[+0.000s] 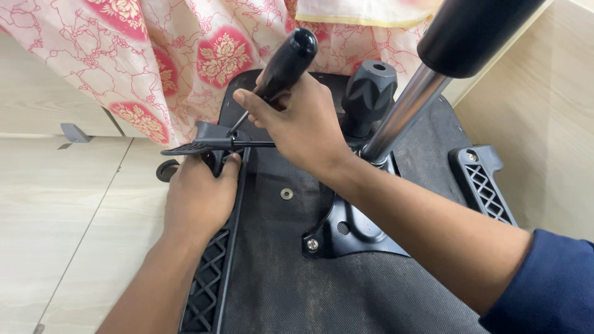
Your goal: The person uses a screwdriver to tighten screws on the underside of an overturned office chair, securing the base and side components to the seat.
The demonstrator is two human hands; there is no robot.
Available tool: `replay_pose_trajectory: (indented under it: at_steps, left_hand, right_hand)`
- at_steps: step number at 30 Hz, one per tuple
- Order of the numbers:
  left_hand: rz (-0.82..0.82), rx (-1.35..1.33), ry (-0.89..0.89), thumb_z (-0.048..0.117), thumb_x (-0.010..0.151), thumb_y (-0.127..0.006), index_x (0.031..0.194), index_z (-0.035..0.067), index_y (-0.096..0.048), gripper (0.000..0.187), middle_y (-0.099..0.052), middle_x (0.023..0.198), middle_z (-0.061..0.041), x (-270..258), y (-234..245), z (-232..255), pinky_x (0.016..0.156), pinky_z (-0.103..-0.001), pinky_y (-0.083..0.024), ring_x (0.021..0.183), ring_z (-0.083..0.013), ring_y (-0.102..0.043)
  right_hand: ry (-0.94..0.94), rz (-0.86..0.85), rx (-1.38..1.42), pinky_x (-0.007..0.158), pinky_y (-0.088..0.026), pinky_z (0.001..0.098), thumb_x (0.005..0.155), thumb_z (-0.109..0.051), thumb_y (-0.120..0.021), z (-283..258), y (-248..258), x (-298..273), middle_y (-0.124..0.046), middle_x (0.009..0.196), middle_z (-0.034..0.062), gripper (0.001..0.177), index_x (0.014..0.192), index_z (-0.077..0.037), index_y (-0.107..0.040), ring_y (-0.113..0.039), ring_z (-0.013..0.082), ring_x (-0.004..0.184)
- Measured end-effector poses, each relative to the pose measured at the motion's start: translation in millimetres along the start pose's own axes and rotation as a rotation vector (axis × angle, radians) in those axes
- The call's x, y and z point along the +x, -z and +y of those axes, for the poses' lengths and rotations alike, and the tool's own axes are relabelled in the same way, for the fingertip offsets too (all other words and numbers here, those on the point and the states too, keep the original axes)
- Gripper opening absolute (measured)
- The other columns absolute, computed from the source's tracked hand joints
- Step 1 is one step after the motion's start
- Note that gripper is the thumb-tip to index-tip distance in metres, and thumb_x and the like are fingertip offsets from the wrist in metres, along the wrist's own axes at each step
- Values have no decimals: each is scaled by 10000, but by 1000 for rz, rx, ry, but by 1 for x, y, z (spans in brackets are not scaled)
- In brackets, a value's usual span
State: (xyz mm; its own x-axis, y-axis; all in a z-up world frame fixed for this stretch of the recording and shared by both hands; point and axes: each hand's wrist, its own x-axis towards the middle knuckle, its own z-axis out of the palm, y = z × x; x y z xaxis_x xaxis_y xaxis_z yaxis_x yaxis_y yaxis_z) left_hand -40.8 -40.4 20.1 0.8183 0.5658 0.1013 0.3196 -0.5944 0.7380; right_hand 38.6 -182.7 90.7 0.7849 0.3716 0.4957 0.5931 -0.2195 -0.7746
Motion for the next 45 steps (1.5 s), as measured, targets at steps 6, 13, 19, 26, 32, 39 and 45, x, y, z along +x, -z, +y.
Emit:
replay_pose_trajectory:
  at_steps: [6,13,19,26,32,39,45]
  left_hand:
    - [160,-184,57,197,863,-554,1215,9,-644,409,-701,1136,-251,-24,5,21,941,-496,-480,1101,-420,-653]
    - [113,-666,372,258,919,-492,990,-95,-687,409,-684,966,-221,-28,21,34,783,-398,-424,829,-256,-560]
    - [124,-922,209,397,907,-453,989,31,-705,452,-728,983,-52,-28,22,29,875,-253,-425,950,-134,-631]
    - [105,-776,313,436,1033,-490,1058,-87,-686,559,-593,955,-86,-32,18,29,805,-334,-407,886,-191,-498]
    - [178,-1006,146,249,934,-435,1092,-77,-657,425,-739,1048,-105,-32,8,18,1010,-264,-508,1049,-137,-719]
    - [133,-1007,74,231,933,-446,1124,-135,-599,440,-746,1075,-197,-29,9,11,1027,-301,-554,1083,-234,-758]
    - [70,-913,104,267,943,-450,1177,-54,-627,435,-791,1106,-139,-34,17,5,1031,-293,-455,1105,-186,-742]
  right_hand:
    - [256,64,49,811,-607,241,972,-155,-793,14,8,-30,-692,1003,37,235,1017,-30,-600,-699,85,908]
    - [124,61,9,866,-573,268,958,-164,-791,21,24,-51,-688,1043,47,243,1077,-50,-612,-664,111,951]
    - [113,-24,82,960,-569,286,966,-160,-773,25,32,-56,-707,1125,49,234,1087,-65,-596,-683,122,1064]
    - [65,-88,145,1019,-570,312,972,-155,-763,15,43,-67,-707,1194,48,207,1097,-82,-615,-682,131,1134]
    - [-123,-66,233,887,-633,254,919,-194,-767,6,57,-78,-765,1163,38,266,1122,-87,-632,-725,86,971]
    - [-118,-21,223,861,-637,264,943,-189,-758,-3,71,-91,-766,1163,67,255,1129,-52,-651,-733,97,934]
    - [-122,31,295,882,-660,286,944,-188,-748,-5,80,-101,-746,1188,100,261,1121,-38,-630,-744,129,976]
